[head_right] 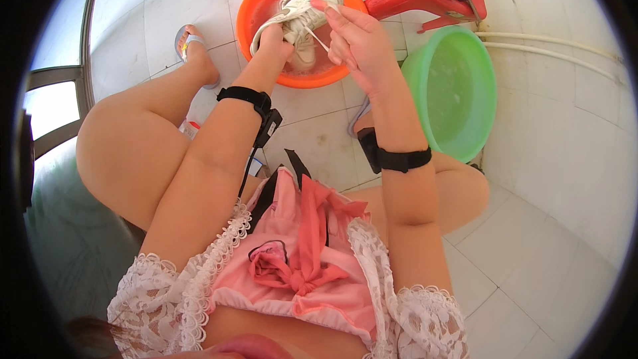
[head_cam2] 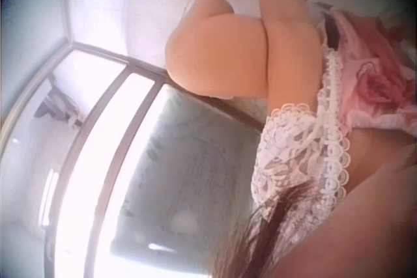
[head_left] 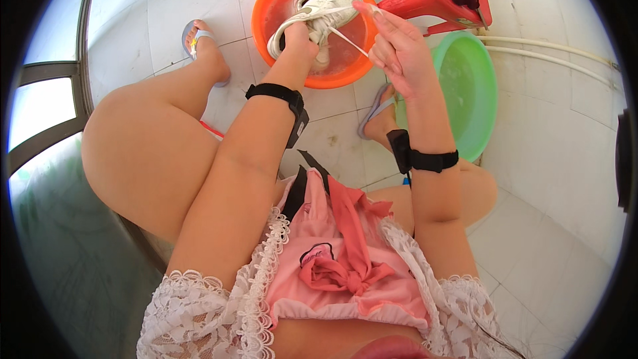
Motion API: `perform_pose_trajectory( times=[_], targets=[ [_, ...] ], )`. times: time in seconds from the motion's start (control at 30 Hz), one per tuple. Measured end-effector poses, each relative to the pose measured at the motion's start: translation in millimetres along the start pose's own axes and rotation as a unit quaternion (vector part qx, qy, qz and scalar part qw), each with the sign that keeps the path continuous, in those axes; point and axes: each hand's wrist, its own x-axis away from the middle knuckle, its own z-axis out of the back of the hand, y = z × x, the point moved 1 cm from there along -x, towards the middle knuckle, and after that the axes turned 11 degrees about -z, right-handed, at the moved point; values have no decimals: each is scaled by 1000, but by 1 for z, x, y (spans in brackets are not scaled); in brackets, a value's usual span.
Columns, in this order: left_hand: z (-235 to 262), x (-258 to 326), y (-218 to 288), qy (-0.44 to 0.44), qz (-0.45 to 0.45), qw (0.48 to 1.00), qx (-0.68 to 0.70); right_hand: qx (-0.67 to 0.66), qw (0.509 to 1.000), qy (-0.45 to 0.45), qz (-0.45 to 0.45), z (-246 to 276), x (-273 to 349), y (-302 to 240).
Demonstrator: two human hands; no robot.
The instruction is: Cleaning and scrubbing white sneakers in a bucket of water.
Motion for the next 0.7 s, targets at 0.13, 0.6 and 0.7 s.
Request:
perform_pose_trajectory(
  times=[0.13, 0.6, 0.7],
  targets=[
    [11, 0, 5, -40, 1, 999, 14, 25, 990, 128, 47, -25, 18, -41],
    [-10, 29, 5, -129, 130, 981, 60, 640, 750, 146, 83, 59, -43, 20],
    [-20, 38, 12, -132, 132, 982, 17, 565, 801, 198, -21, 48, -50, 29]
  ],
)
